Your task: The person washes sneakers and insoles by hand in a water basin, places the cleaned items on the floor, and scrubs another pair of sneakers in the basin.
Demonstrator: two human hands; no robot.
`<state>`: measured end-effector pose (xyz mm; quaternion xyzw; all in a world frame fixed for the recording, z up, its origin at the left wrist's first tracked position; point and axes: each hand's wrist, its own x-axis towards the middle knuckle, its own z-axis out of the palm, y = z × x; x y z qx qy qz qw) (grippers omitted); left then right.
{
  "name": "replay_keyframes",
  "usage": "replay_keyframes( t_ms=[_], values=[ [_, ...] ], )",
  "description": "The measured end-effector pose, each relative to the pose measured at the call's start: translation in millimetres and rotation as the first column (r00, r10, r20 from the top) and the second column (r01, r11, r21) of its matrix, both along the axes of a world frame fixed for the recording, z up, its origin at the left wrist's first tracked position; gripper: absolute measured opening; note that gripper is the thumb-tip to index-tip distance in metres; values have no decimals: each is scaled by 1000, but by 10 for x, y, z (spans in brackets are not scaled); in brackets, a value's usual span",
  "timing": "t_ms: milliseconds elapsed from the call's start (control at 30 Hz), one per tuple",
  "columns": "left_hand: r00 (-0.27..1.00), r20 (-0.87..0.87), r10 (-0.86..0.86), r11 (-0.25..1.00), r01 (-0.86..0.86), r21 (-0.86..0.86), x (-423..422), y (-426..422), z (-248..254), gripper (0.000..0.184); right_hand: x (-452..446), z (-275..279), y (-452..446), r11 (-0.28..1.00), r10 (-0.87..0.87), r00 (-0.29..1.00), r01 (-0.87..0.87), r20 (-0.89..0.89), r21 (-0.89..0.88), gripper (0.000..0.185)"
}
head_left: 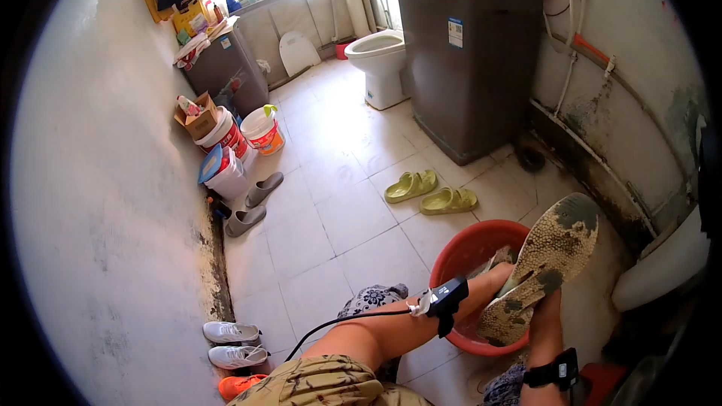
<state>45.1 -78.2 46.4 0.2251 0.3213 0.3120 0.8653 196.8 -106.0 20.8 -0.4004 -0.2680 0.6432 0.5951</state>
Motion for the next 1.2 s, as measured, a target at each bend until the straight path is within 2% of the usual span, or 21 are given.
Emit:
replay_keyframes(
  t_ms=[133, 200, 333, 633, 1200],
  values=[
    [1000, 22, -1, 1000, 1, 11, 49, 44, -14, 42, -80, 94, -77, 999, -21, 1000, 22, -23, 39, 50],
    [1000, 30, -3, 1000, 2, 12, 70, 60, -24, 42, -101, 220, -139, 1000, -15, 1000, 15, 25, 16, 51],
    [999, 36, -8, 1000, 7, 25, 124, 70, -35, 42, 111, -209, -57, 998, -55, 998, 54, -19, -35, 51],
    [1000, 16, 18, 998, -19, 65, -44, -27, -119, 41, -118, 196, -441, 994, -62, 997, 58, -42, -90, 46],
    [999, -35, -9, 999, 10, 35, -199, -231, -224, 41, -389, 571, -239, 995, -33, 983, 15, -182, -99, 40]
  ],
)
